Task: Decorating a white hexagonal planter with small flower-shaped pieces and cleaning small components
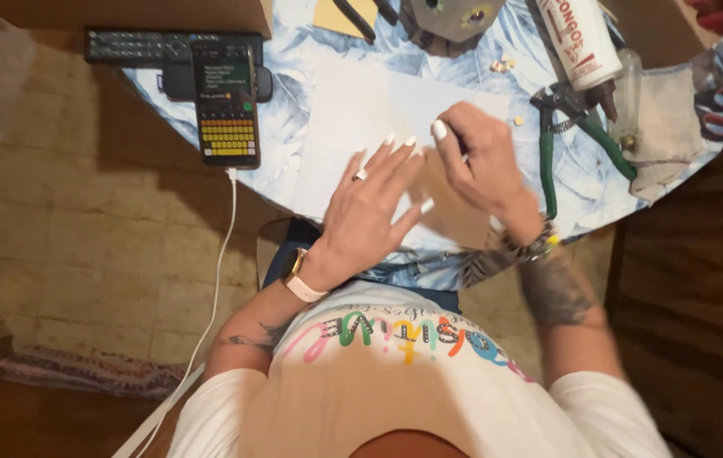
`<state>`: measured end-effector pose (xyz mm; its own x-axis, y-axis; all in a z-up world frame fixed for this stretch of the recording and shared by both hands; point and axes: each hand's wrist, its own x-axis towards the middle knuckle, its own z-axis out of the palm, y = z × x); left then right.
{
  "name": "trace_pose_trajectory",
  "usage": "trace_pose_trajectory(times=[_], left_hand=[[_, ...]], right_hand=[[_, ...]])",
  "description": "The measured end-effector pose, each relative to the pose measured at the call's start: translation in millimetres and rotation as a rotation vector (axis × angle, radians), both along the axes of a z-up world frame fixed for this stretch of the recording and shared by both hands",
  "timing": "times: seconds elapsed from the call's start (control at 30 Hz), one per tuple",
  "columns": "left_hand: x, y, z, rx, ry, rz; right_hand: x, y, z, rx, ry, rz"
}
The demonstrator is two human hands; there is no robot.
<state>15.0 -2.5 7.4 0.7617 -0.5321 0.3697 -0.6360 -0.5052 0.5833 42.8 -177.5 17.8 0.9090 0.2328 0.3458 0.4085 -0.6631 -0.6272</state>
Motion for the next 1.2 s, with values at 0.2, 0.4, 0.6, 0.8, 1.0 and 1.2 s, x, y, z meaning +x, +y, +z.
trace_pose_trajectory(times=[0.2, 0.4, 0.6, 0.8, 1.0, 1.2], left_hand=[[-5.0, 3.1, -27.2, 0.451, -0.089, 0.002], [-3.4, 6.2, -28.7, 0.450, -0.098, -0.003], [-2.1, 5.5, -28.3, 0.449, -0.091, 0.001], [-2.0, 6.0, -28.8, 0.412, 0.067, -0.062], [0.2, -6.4, -21.7, 0.049, -0.030, 0.038], [1.8, -12.9, -5.4, -0.599, 0.390, -0.090]], right_hand=[[40.1, -7.2, -18.7, -0.763, 0.079, 0.092], [99.4, 16.4, -55.2, -0.885, -0.248, 0.161], [80.1, 25.2, -29.4, -0.875, -0.018, 0.179], [-43.1, -36.3, -32.7, -0.904, -0.110, 0.179], [-50.8, -38.5, -31.1, -0.294, 0.151, 0.038], [-40.6, 11.8, -22.5, 0.287, 0.152, -0.061]])
